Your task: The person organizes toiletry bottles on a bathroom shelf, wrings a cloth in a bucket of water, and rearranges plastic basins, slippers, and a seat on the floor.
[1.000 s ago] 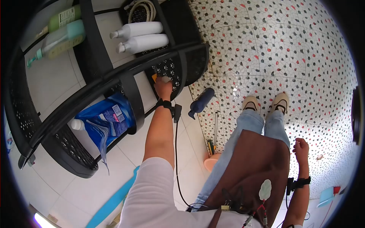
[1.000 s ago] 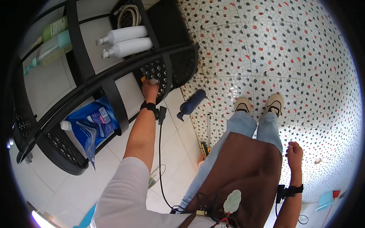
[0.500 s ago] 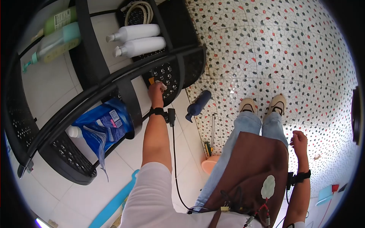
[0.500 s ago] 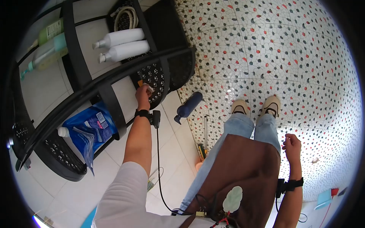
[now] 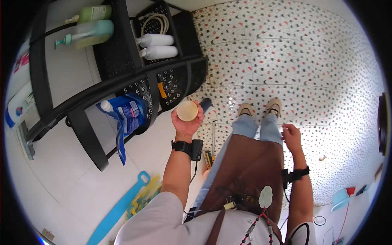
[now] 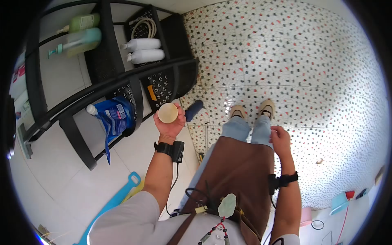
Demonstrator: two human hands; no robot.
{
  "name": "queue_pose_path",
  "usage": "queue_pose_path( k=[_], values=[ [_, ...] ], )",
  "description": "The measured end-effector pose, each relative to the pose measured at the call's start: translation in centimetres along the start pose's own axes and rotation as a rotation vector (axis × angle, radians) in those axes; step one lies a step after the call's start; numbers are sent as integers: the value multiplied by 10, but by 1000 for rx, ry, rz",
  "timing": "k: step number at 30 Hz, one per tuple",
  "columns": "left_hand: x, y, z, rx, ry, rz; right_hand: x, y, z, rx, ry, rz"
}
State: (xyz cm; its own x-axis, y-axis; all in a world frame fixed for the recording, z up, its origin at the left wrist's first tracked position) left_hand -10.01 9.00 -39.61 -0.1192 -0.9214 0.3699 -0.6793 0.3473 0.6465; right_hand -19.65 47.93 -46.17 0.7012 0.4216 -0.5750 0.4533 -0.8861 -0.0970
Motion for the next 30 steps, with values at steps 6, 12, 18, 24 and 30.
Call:
queue_pose_path(
  k=[6, 12, 18, 24, 30],
  values=[
    [-24, 95, -28, -228, -160, 78, -32, -4, -53, 55, -29, 128],
    [-18, 161, -55, -295, -201, -120, -49, -21, -107, 109, -81, 90],
    [-4, 193, -66, -172, -228, -335, -72, -26, -133, 136, -150, 113],
    [8, 188, -73, 14, -158, -304, -79, -19, -140, 87, -193, 57],
    [8, 154, -67, 198, -118, -336, -72, -14, -133, 90, -193, 31]
  ],
)
Point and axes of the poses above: each hand's wrist, its own z-axis towards the middle knuckle, its own y-axis out of the palm, x = y × z, the point moved 6 cm from there along z, towards the middle knuckle, and after that the axes turned 7 degrees about z, right-handed, at the moved point
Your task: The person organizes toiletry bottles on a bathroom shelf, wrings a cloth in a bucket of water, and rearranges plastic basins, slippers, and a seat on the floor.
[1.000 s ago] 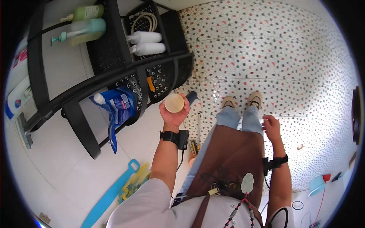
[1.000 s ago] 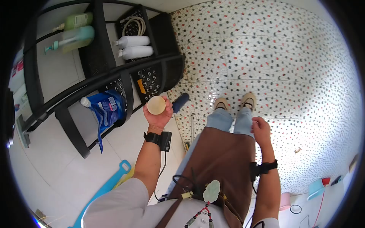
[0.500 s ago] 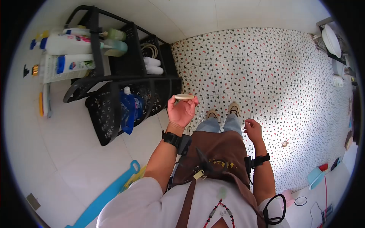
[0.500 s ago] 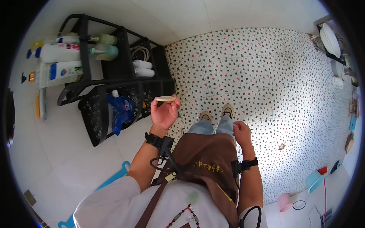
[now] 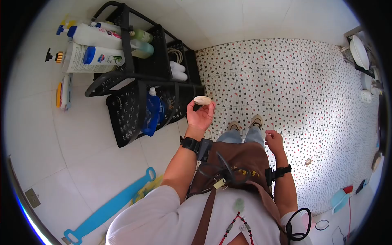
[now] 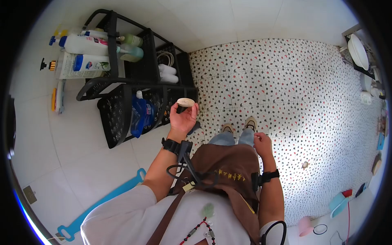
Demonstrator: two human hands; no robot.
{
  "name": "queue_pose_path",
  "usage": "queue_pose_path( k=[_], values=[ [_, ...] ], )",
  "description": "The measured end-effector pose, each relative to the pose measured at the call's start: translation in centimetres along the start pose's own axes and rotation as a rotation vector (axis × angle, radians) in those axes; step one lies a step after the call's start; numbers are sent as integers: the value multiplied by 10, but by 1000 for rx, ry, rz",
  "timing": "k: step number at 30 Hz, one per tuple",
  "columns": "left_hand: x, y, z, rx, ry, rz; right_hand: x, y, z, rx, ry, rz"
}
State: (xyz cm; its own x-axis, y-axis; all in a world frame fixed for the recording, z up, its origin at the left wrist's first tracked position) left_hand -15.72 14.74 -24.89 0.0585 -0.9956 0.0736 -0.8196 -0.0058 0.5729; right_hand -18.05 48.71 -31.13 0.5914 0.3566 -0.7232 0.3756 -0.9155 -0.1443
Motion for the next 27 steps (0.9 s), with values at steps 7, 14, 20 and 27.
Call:
queue_pose_path(
  k=[7, 14, 20, 27],
  values=[
    [7, -17, 7, 102, 40, -31, 18, 4, 1, -31, 69, -77],
    [9, 29, -1, -269, 124, 408, -32, 14, 14, -61, -98, -18],
    [-16, 97, -36, -601, 199, 766, -167, 70, -11, -349, 51, 394],
    [-36, 131, -70, -778, 148, 930, -232, 90, -33, -532, -50, 603]
  ],
)
Point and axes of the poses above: each hand's wrist, its own z-axis towards the middle knuckle, its own y-axis out of the palm, x = y × z, the point moved 6 cm from there along z, towards the middle knuckle, and after that the axes turned 7 degrees about z, right-handed, at the moved point
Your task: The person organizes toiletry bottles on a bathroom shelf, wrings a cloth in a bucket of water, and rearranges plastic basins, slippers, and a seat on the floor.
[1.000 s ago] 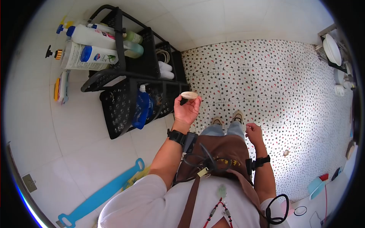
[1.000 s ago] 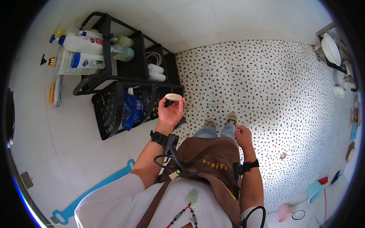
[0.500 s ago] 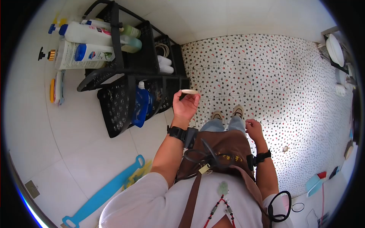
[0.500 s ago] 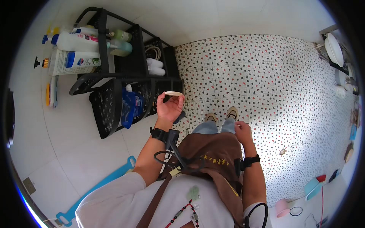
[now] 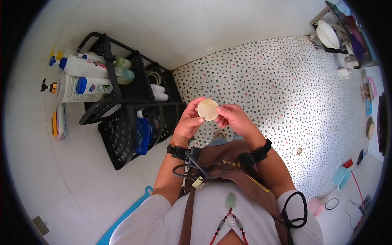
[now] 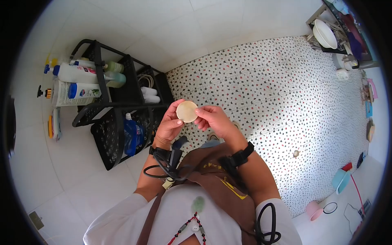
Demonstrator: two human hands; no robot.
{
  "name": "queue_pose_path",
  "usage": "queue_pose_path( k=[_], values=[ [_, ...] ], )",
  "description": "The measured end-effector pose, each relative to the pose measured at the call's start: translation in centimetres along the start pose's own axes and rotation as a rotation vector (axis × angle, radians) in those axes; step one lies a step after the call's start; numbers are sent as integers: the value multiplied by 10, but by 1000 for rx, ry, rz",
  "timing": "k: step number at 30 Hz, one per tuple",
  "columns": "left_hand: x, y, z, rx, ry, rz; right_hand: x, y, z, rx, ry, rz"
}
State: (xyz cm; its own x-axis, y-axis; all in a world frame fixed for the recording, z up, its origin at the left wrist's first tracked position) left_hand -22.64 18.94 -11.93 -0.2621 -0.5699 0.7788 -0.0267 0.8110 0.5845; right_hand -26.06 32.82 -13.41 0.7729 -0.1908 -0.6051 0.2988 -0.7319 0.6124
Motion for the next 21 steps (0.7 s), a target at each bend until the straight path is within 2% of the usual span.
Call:
queue_pose_path(
  k=[6, 8, 21],
  values=[
    [2, -6, -5, 43, -39, -65, -12, 1, -10, 131, -131, -158],
    [-12, -19, -7, 100, -132, 23, -9, 2, -13, 158, -150, -201],
    [-11, -18, -21, 86, -98, 14, -3, 14, -21, 53, -199, -215]
  ],
)
Point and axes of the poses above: each hand's wrist, its own z-axis towards the middle knuckle, its own y-axis out of the palm, x = y × z, the point moved 6 cm from there along z, towards the middle knuckle, and after that the axes turned 7 degrees about z, right-handed, at the moved point
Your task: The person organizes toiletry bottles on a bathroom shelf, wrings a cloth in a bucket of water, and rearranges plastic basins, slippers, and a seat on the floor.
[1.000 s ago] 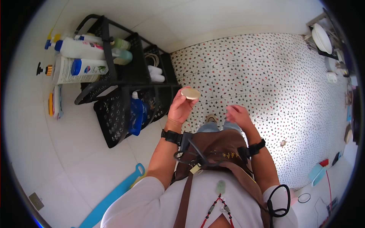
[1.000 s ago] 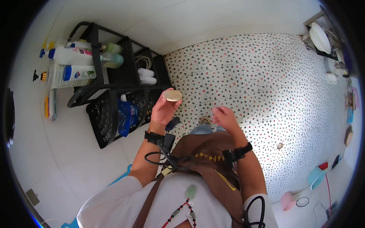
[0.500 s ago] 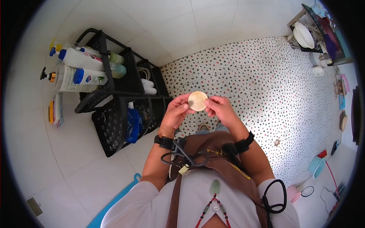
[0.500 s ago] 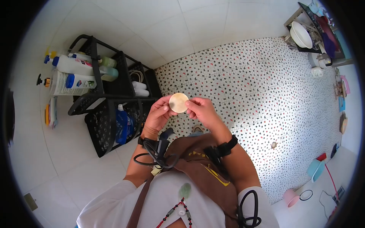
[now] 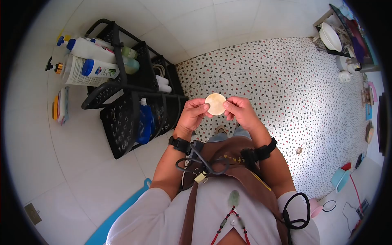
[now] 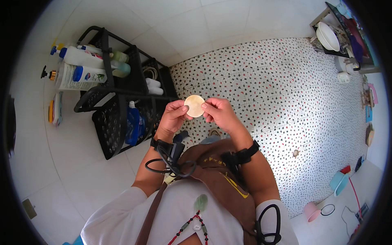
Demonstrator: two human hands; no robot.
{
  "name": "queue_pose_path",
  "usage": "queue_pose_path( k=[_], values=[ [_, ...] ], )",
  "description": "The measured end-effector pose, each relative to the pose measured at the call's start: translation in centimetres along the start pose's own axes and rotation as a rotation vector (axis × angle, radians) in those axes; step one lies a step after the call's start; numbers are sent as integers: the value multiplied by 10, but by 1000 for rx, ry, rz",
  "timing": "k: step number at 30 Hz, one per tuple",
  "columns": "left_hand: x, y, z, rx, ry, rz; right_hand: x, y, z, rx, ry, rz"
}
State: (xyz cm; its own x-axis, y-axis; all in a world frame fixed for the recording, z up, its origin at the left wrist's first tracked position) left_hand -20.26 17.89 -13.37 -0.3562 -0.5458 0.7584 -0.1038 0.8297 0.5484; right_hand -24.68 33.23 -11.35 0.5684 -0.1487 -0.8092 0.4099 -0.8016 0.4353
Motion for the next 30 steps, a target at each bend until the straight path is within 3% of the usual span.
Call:
queue_pose_path(
  k=[5, 9, 17, 19, 20, 23, 26, 30],
  values=[
    [-18, -8, 2, 140, -58, 100, 10, -8, -4, 119, 60, -48],
    [-36, -8, 4, 204, -147, 370, 32, -22, -13, 202, 96, -214],
    [-56, 14, 23, 227, -251, 469, 37, -66, -20, 206, 133, -67],
    [-56, 41, 35, 128, -293, 167, 29, -88, -23, 162, 149, 43],
    [-57, 53, 44, 137, -290, 169, 24, -99, -24, 123, 133, 86],
    [-70, 90, 74, 118, -311, 203, 10, -146, -28, 69, 122, 102],
    [-100, 125, 117, 103, -353, 592, -1, -207, -37, 144, 138, 16],
    [-127, 204, 165, 151, -374, 595, -43, -286, -61, 257, 116, -63]
  ],
)
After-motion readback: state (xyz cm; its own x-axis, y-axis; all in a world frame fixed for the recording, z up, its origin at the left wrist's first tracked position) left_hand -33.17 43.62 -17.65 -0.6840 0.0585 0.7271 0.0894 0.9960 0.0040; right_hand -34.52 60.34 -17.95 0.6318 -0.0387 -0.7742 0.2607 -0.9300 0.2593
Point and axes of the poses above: each hand's wrist, its own z-axis towards the middle knuckle, its own y-axis out of the palm, x = y × z, the point moved 6 cm from there along z, towards the middle knuckle, and after that the axes turned 7 degrees about z, right-handed, at the moved point
